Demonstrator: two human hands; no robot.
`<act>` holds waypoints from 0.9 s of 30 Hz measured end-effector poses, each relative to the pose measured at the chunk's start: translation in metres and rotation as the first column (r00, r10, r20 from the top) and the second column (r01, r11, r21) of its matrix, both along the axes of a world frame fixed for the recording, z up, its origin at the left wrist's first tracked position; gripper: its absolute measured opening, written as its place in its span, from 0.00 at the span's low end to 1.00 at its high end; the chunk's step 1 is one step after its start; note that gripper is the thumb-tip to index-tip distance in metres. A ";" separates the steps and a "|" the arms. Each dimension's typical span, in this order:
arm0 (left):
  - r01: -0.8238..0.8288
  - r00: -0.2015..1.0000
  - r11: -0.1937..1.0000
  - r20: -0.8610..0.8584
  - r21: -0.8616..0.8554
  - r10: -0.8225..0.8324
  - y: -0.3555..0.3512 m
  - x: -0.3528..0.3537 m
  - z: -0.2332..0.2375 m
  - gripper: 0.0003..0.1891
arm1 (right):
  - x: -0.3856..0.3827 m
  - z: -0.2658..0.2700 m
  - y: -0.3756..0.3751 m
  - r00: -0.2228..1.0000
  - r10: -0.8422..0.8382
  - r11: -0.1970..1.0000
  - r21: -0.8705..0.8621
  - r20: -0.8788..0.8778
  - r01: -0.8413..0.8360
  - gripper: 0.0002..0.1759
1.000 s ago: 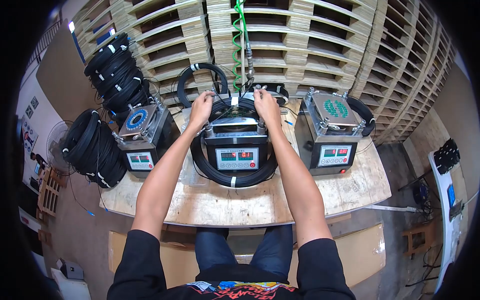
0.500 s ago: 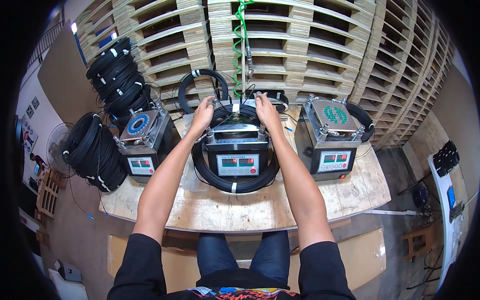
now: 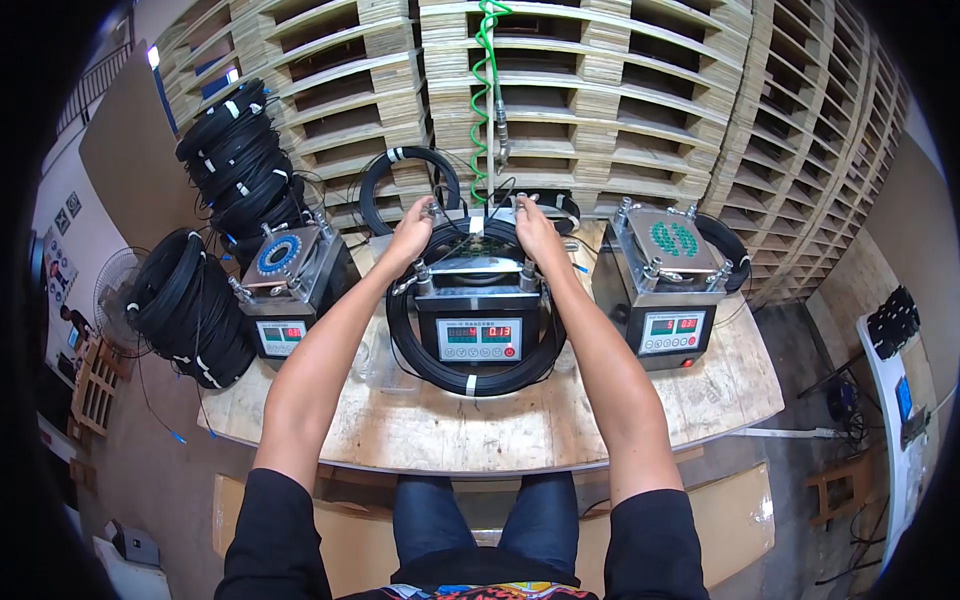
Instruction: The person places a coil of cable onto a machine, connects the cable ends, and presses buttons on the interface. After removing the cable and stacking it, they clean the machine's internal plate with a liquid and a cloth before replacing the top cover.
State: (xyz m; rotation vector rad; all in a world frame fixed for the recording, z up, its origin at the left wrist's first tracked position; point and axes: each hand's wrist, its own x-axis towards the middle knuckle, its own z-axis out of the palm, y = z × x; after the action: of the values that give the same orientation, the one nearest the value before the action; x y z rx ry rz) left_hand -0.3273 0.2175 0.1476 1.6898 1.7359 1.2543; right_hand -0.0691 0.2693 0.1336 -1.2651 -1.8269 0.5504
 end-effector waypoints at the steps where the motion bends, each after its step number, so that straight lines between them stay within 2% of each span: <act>1: -0.017 0.999 1.000 -0.031 0.024 0.018 0.003 -0.002 -0.003 0.27 | 0.001 -0.001 0.000 1.000 0.013 1.000 0.010 -0.006 -0.013 0.28; 3: -0.032 0.997 0.998 -0.066 0.052 0.035 0.002 -0.001 -0.001 0.26 | 0.001 -0.003 0.001 0.999 0.035 0.999 0.019 -0.006 -0.035 0.28; 5: -0.072 0.997 0.997 -0.006 -0.013 0.072 -0.007 0.006 0.009 0.25 | 0.002 -0.001 0.005 0.998 0.057 0.998 0.035 -0.002 -0.057 0.28; 9: -0.075 0.997 0.997 0.014 -0.010 0.076 -0.008 0.008 0.010 0.27 | 0.004 0.007 0.001 0.988 0.153 0.988 0.010 0.013 -0.153 0.28; 12: -0.070 0.996 0.997 0.055 0.032 0.068 0.002 0.002 0.003 0.33 | 0.003 0.009 0.006 0.976 0.219 0.976 -0.017 0.001 -0.219 0.30; 14: 0.021 0.981 1.000 0.195 -0.023 -0.016 0.009 -0.002 0.005 0.36 | 0.002 0.008 0.011 0.973 0.229 0.973 -0.027 -0.007 -0.229 0.31; 16: 0.028 0.982 1.000 0.187 -0.012 -0.025 0.028 -0.008 -0.001 0.39 | 0.002 0.013 0.019 0.964 0.251 0.967 -0.064 0.091 -0.246 0.33; 17: 0.063 0.990 0.997 0.131 -0.042 -0.057 0.039 -0.013 -0.003 0.39 | 0.002 0.020 0.021 0.963 0.199 0.974 -0.143 0.182 -0.174 0.34; 18: 0.094 0.993 0.993 0.074 -0.073 -0.089 0.045 -0.014 -0.002 0.38 | -0.002 0.025 0.023 0.969 0.171 0.972 -0.193 0.180 -0.136 0.32; 19: 0.053 0.999 0.999 -0.008 -0.008 -0.053 0.051 -0.008 -0.007 0.36 | -0.005 0.028 0.024 0.971 0.141 0.975 -0.197 0.194 -0.103 0.36; 20: -0.031 0.999 0.999 -0.032 -0.028 0.030 0.055 -0.005 -0.012 0.32 | -0.009 0.029 0.024 0.972 0.111 0.978 -0.199 0.207 -0.069 0.39; 22: -0.056 0.992 0.997 -0.113 -0.060 0.049 0.046 -0.004 -0.004 0.29 | -0.014 0.020 0.021 0.994 0.041 0.993 -0.116 0.096 -0.030 0.32; 23: -0.059 0.992 0.996 -0.116 -0.061 0.052 0.043 -0.005 0.001 0.29 | -0.013 0.015 0.021 0.998 0.022 0.994 -0.109 0.066 -0.015 0.31; 25: 0.017 0.954 0.997 -0.300 0.075 0.007 0.043 -0.006 0.004 0.26 | -0.013 0.015 0.022 0.999 0.007 0.995 -0.102 0.038 -0.003 0.31; 27: 0.022 0.946 0.997 -0.323 0.070 0.002 0.043 -0.006 0.004 0.26 | -0.011 0.010 0.024 1.000 0.022 0.996 -0.088 -0.005 -0.023 0.32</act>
State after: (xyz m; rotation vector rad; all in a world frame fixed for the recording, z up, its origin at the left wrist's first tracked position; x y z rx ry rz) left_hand -0.3337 0.2608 0.1518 2.0390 1.8780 1.0946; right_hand -0.0797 0.2933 0.1436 -1.3022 -1.8328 0.6523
